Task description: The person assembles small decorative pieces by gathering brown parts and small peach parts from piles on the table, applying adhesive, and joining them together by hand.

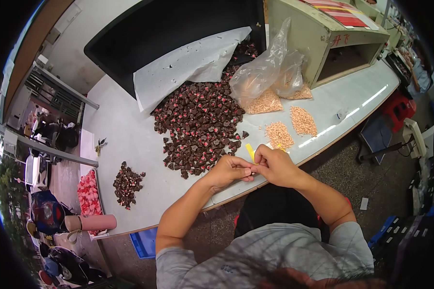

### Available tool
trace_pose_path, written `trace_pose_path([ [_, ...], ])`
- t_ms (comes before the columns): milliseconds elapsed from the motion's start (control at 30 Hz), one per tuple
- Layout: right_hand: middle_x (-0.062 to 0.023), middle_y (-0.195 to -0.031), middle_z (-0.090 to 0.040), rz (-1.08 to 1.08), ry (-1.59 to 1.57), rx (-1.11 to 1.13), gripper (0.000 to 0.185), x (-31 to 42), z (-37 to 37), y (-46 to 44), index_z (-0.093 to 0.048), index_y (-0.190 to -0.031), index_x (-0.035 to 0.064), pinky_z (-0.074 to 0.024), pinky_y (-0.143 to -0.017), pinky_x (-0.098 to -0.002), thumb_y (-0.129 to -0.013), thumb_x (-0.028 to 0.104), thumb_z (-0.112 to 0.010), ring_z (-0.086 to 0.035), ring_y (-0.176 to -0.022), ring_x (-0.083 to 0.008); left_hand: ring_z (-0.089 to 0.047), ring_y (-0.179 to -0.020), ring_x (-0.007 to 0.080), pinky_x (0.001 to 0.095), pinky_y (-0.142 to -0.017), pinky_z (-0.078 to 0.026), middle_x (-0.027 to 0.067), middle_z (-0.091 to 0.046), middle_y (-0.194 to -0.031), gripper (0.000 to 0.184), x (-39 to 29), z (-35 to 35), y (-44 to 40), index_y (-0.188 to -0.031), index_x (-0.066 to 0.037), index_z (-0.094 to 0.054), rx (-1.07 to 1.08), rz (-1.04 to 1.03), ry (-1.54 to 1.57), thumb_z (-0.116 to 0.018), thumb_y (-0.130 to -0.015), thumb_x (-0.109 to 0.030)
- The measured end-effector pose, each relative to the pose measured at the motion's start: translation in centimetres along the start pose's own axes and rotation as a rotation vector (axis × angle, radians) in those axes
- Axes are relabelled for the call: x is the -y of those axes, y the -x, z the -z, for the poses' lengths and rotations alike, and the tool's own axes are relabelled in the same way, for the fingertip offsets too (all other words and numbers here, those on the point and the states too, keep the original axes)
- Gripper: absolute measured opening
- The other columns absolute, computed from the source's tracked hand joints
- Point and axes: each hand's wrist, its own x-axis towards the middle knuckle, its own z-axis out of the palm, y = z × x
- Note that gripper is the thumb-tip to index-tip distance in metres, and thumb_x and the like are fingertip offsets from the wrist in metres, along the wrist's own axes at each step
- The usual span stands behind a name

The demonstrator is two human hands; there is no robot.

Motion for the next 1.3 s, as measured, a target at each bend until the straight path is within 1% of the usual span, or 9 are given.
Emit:
trace_pose_path([
  [133, -0.0021, -0.070, -0.060, -0.055, -0.213, -0.011, 0.022, -0.3, 1.3, 0.3, -0.056, -0.094, 0.0048, -0.0470, -0.059, -0.0286, -0.089, 0.010, -0.077, -0.059, -0.062, -0.0120, -0.074, -0.088, 0.0182, 0.0304, -0.083, -0.062, 0.0160, -0.076, -0.105, 0.025, -0.2, -0.3, 0.0, -0.115, 0.006, -0.072, 0.007, -0.020, 0.010, -0.074, -0.094, -0.007],
  [233, 0.0010, -0.080, -0.059, -0.041, -0.485, -0.467, 0.018, -2.1, 2.1, 0.6, -0.056, -0.094, 0.0055, -0.0462, -0.063, -0.0232, -0.092, 0.007, -0.074, -0.056, -0.072, -0.0057, -0.073, -0.087, 0.0176, 0.0300, -0.081, -0.061, 0.0156, -0.075, -0.106, 0.026, -0.3, -0.2, 0.0, -0.115, 0.006, -0.071, 0.032, -0.064, 0.036, -0.075, -0.095, -0.009],
  [400, 0.0007, -0.089, -0.058, 0.043, -0.233, -0.795, 0.009, -7.8, 3.7, 1.3, -0.058, -0.101, 0.0035, -0.0460, -0.069, -0.0217, -0.098, 0.005, -0.066, -0.055, -0.078, -0.0059, -0.069, -0.091, 0.0150, 0.0301, -0.078, -0.059, 0.0115, -0.071, -0.116, 0.029, -2.1, 0.1, 1.2, -0.121, 0.002, -0.065, -0.050, -0.280, -0.072, -0.070, -0.099, -0.015],
  [533, 0.0021, -0.085, -0.056, 0.103, -0.150, -0.791, 0.008, -10.4, 2.9, 1.7, -0.057, -0.100, 0.0021, -0.0405, -0.062, -0.0199, -0.100, 0.005, -0.065, -0.050, -0.073, -0.0031, -0.065, -0.087, 0.0104, 0.0246, -0.068, -0.051, 0.0055, -0.068, -0.115, 0.031, -5.8, 1.5, 6.5, -0.130, -0.002, -0.060, -0.442, -0.485, -0.100, -0.063, -0.102, -0.015],
  [600, 0.0038, -0.082, -0.052, 0.071, -0.199, -0.775, 0.009, -10.8, 2.5, 1.7, -0.057, -0.099, 0.0026, -0.0359, -0.059, -0.0190, -0.100, 0.005, -0.065, -0.044, -0.070, -0.0015, -0.065, -0.094, 0.0137, 0.0266, -0.074, -0.052, 0.0038, -0.067, -0.109, 0.029, -3.6, 6.4, 8.0, -0.128, -0.003, -0.061, -0.888, -0.741, -0.648, -0.061, -0.103, -0.018],
  [700, 0.0042, -0.083, -0.051, 0.053, -0.188, -0.732, 0.008, -11.4, 2.1, 1.8, -0.056, -0.099, 0.0030, -0.0373, -0.061, -0.0195, -0.102, 0.007, -0.063, -0.044, -0.071, -0.0024, -0.064, -0.102, 0.0301, 0.0426, -0.085, -0.051, 0.0155, -0.069, -0.105, 0.026, -3.4, 10.9, 12.9, -0.118, -0.002, -0.066, -1.415, -0.592, -1.414, -0.065, -0.094, -0.012],
  [1067, 0.0061, -0.078, -0.048, 0.058, -0.162, -0.690, 0.011, -10.8, 2.3, 1.9, -0.056, -0.097, 0.0036, -0.0330, -0.058, -0.0189, -0.101, 0.008, -0.065, -0.040, -0.067, -0.0009, -0.057, -0.118, 0.0299, 0.0485, -0.104, -0.039, 0.0116, -0.070, -0.101, 0.020, 0.4, 17.1, 18.7, -0.100, -0.005, -0.070, -1.639, -0.044, -2.061, -0.069, -0.087, -0.020],
  [1167, 0.0059, -0.079, -0.049, 0.061, -0.158, -0.678, 0.010, -10.7, 2.4, 1.8, -0.056, -0.097, 0.0039, -0.0337, -0.059, -0.0192, -0.101, 0.008, -0.064, -0.040, -0.068, -0.0011, -0.062, -0.111, 0.0301, 0.0457, -0.099, -0.045, 0.0126, -0.072, -0.100, 0.021, -0.5, 15.2, 17.6, -0.097, -0.005, -0.072, -1.572, -0.337, -1.744, -0.069, -0.089, -0.025],
  [1300, 0.0058, -0.079, -0.049, 0.058, -0.130, -0.674, 0.011, -10.3, 2.5, 1.8, -0.056, -0.096, 0.0040, -0.0336, -0.059, -0.0194, -0.101, 0.008, -0.064, -0.040, -0.068, -0.0011, -0.069, -0.099, 0.0314, 0.0450, -0.088, -0.052, 0.0147, -0.073, -0.098, 0.028, -0.8, 13.6, 14.8, -0.094, -0.004, -0.074, -1.328, -0.169, -1.157, -0.071, -0.089, -0.031],
])
